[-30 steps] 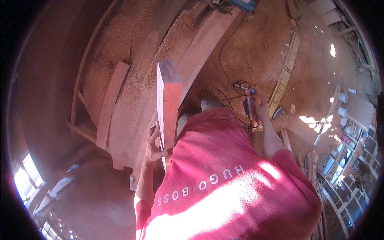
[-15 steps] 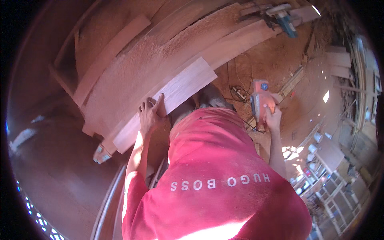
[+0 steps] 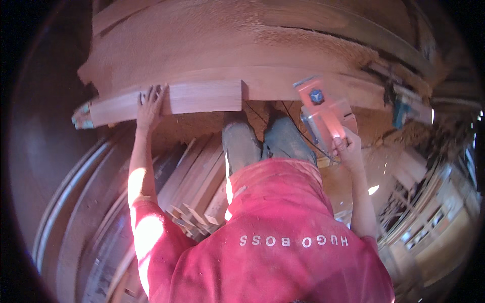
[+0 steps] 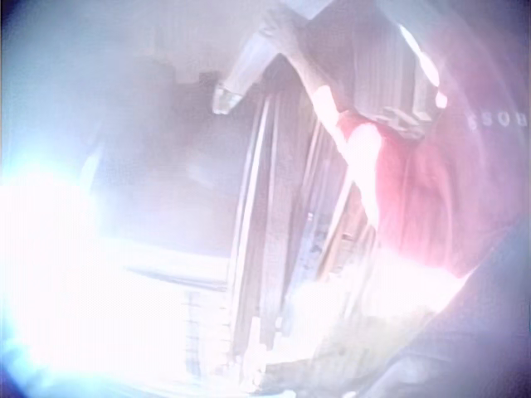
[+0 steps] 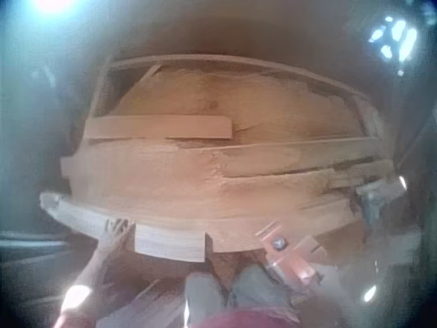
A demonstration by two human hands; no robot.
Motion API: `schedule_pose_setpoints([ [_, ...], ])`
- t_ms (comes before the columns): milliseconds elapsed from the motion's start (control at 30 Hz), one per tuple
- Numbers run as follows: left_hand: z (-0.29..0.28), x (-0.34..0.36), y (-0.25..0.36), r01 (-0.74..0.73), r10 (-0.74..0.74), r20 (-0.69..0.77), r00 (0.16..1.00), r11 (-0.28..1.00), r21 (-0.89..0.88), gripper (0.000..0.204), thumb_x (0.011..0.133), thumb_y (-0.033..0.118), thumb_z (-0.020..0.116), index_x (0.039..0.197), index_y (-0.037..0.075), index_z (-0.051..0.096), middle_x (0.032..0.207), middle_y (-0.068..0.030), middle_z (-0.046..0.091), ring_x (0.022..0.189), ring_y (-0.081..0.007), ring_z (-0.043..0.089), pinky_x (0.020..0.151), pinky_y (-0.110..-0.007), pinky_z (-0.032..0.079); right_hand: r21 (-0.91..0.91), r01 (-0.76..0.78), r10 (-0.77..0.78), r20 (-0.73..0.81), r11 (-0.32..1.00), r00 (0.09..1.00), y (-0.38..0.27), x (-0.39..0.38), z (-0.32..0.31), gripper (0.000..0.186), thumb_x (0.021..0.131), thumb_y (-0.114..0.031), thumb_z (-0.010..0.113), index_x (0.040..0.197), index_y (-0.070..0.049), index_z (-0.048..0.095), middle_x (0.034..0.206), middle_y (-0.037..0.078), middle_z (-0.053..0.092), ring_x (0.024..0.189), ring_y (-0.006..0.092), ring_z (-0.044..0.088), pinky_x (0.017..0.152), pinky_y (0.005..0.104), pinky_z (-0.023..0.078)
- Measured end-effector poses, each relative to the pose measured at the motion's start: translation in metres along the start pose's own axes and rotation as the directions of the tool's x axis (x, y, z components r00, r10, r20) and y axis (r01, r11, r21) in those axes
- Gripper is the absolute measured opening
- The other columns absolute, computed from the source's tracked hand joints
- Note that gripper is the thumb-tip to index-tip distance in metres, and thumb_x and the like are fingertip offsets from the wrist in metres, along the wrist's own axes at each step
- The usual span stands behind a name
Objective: The person uses a power sander on a piece of wood, handles a wooden plank, and then uses a circular saw to cut along a curved line on a wooden board.
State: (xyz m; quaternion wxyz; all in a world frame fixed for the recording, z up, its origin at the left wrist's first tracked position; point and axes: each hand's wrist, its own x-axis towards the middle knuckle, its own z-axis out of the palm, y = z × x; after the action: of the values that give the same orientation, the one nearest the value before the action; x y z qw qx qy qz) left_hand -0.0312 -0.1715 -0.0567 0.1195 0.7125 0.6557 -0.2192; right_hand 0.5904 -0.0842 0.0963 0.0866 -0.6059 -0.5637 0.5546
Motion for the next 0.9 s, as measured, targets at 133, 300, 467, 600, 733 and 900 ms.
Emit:
schedule_pose_setpoints([
  [133, 0.035, -0.011, -0.014, 0.106, -0.078, -0.164, 0.983, 0.98, 0.169, 0.087, 0.086, 0.018, 0.063, 0.161, 0.029, 0.023, 0.167, -0.0086, 0.023, 0.153, -0.0321, 0.025, 0.118, -0.061, 0.026, -0.12, 0.094, -0.055, 0.291, 0.988, 0.955, -0.034, 0.063, 0.035, 0.059, 0.095, -0.053, 0.062, 0.114, 0.003, 0.067, 0.088, 0.013, 0.068, 0.083, 0.0185, 0.064, 0.074, 0.0346, 0.05],
  [300, 0.051, -0.039, -0.026, 0.556, -0.569, 0.042, 0.821, 0.782, -0.283, 0.09, 0.084, 0.021, 0.068, 0.161, 0.028, 0.022, 0.167, -0.0107, 0.021, 0.153, -0.0323, 0.024, 0.116, -0.063, 0.031, -0.094, 0.402, -0.301, 0.515, 0.911, 0.802, -0.055, 0.122, 0.086, 0.056, 0.096, -0.053, 0.059, 0.107, 0.001, 0.068, 0.089, 0.018, 0.068, 0.08, 0.0255, 0.066, 0.074, 0.0378, 0.051],
  [467, 0.091, -0.054, -0.054, 0.689, -0.671, 0.183, 0.719, 0.651, -0.319, 0.085, 0.088, 0.016, 0.065, 0.161, 0.029, 0.023, 0.167, -0.009, 0.023, 0.153, -0.0303, 0.024, 0.116, -0.065, 0.03, -0.107, 0.367, -0.188, 0.709, 0.924, 0.68, -0.067, 0.156, 0.119, 0.053, 0.097, -0.051, 0.058, 0.1, 0.001, 0.068, 0.084, 0.021, 0.066, 0.075, 0.0326, 0.065, 0.07, 0.0419, 0.05],
  [600, 0.101, -0.061, -0.061, 0.679, -0.647, 0.222, 0.73, 0.648, -0.344, 0.083, 0.088, 0.01, 0.059, 0.161, 0.028, 0.023, 0.167, -0.0095, 0.024, 0.152, -0.0313, 0.028, 0.116, -0.062, 0.032, -0.098, 0.475, -0.264, 0.725, 0.875, 0.636, -0.06, 0.162, 0.119, 0.054, 0.096, -0.052, 0.059, 0.098, 0.001, 0.068, 0.08, 0.02, 0.065, 0.073, 0.0329, 0.064, 0.069, 0.0422, 0.049],
  [733, 0.108, -0.064, -0.068, 0.662, -0.645, 0.214, 0.734, 0.609, -0.437, 0.082, 0.087, 0.008, 0.06, 0.16, 0.027, 0.027, 0.166, -0.0126, 0.027, 0.148, -0.0329, 0.035, 0.115, -0.058, 0.035, -0.183, 0.474, -0.179, 0.764, 0.861, 0.62, -0.066, 0.167, 0.112, 0.051, 0.095, -0.049, 0.061, 0.099, 0.002, 0.068, 0.081, 0.02, 0.065, 0.074, 0.0327, 0.065, 0.069, 0.0422, 0.049],
  [900, 0.096, -0.066, -0.068, 0.627, -0.619, 0.199, 0.76, 0.617, -0.476, 0.076, 0.086, 0.009, 0.059, 0.157, 0.025, 0.034, 0.16, -0.0165, 0.035, 0.13, -0.0375, 0.054, 0.104, -0.05, 0.048, -0.221, 0.447, -0.146, 0.744, 0.867, 0.652, -0.088, 0.168, 0.138, 0.046, 0.094, -0.045, 0.061, 0.098, 0.001, 0.068, 0.08, 0.021, 0.064, 0.075, 0.034, 0.064, 0.071, 0.0428, 0.049],
])
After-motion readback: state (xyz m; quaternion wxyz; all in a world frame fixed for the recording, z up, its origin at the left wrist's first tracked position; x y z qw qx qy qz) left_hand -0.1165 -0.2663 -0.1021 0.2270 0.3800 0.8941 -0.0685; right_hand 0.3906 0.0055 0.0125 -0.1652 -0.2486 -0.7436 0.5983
